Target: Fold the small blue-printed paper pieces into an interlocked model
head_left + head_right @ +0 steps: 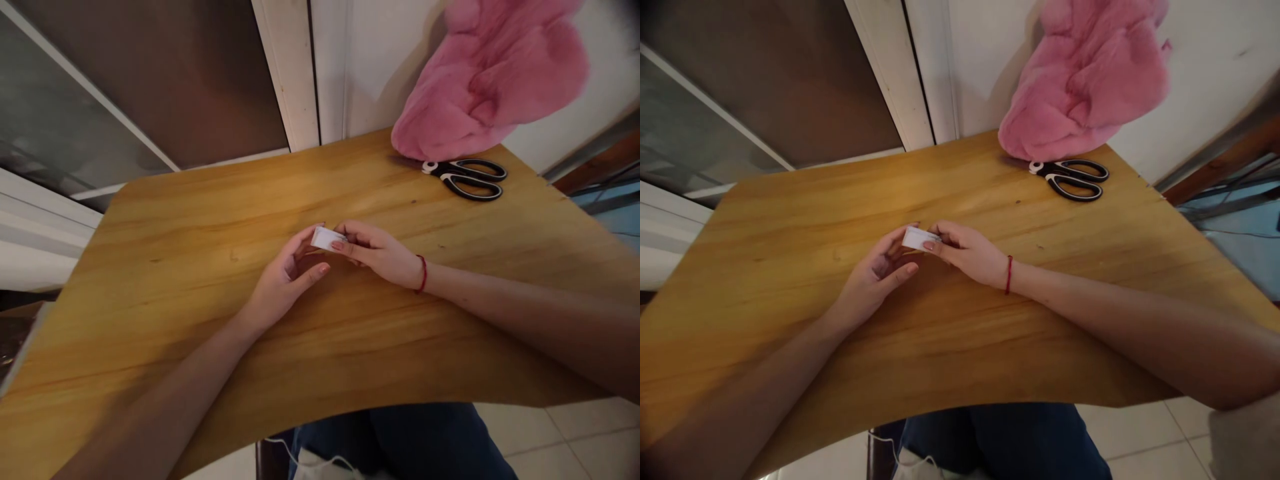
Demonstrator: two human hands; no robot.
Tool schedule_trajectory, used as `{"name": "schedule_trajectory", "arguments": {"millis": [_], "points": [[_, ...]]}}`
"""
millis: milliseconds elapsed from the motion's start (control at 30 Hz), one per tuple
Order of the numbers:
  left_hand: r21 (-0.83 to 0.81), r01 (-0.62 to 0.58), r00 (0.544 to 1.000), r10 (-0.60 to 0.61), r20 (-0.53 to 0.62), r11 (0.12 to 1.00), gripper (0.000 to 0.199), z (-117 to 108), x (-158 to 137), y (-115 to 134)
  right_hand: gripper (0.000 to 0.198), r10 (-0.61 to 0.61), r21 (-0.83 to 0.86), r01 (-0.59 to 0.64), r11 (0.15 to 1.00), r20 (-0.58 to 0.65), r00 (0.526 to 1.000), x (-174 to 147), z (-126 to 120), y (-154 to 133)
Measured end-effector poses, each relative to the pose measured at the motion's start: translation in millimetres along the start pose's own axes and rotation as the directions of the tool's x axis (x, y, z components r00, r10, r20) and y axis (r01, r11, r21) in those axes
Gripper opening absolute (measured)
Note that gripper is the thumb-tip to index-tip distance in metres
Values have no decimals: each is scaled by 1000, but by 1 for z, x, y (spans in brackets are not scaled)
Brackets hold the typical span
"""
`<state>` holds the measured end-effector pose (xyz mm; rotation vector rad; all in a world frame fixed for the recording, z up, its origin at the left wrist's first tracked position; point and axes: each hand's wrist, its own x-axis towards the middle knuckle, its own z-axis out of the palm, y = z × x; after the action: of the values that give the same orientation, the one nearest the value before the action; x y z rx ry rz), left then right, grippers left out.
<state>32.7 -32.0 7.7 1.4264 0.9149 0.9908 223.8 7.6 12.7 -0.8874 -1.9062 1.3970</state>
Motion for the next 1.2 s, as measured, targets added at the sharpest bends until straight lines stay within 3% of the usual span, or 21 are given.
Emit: {"name": "schedule_trajectory", "arguments": {"millis": [67,167,300,400,467,567,733,867,1033,1200], "points": [[-100,34,999,-33,10,994,50,6,1,0,23,36,157,-38,987,16,999,0,8,-1],[-204,30,998,-39,-41,978,43,13,4,-1,25,34,199,-35,979,6,999,0,18,2],[-297,19,995,-46,-84,955,32,12,11,-5,31,39,81,-38,996,-12,999,3,24,4],[-317,22,991,-62,-117,948,27,6,17,-6,40,45,-151,-54,987,-59,997,5,25,0],[-316,20,984,-74,-160,948,27,1,19,-8,42,35,-362,-76,929,-118,992,6,25,-3],[-336,46,968,-125,-217,941,28,-3,19,-9,37,-25,-639,-92,764,-172,985,7,28,-7],[-371,70,955,-170,-244,926,25,-5,18,-8,43,-8,-817,-110,565,-139,990,8,30,-9],[-347,68,951,-166,-259,935,23,-8,14,-5,46,56,-824,-239,514,-246,968,9,14,-10],[-329,74,949,-168,-268,941,20,-15,10,-3,42,105,-767,-429,478,-434,895,13,-25,-7],[-345,113,948,-206,-244,932,18,-16,12,-3,39,94,-735,-468,490,-489,867,15,-45,0]]}}
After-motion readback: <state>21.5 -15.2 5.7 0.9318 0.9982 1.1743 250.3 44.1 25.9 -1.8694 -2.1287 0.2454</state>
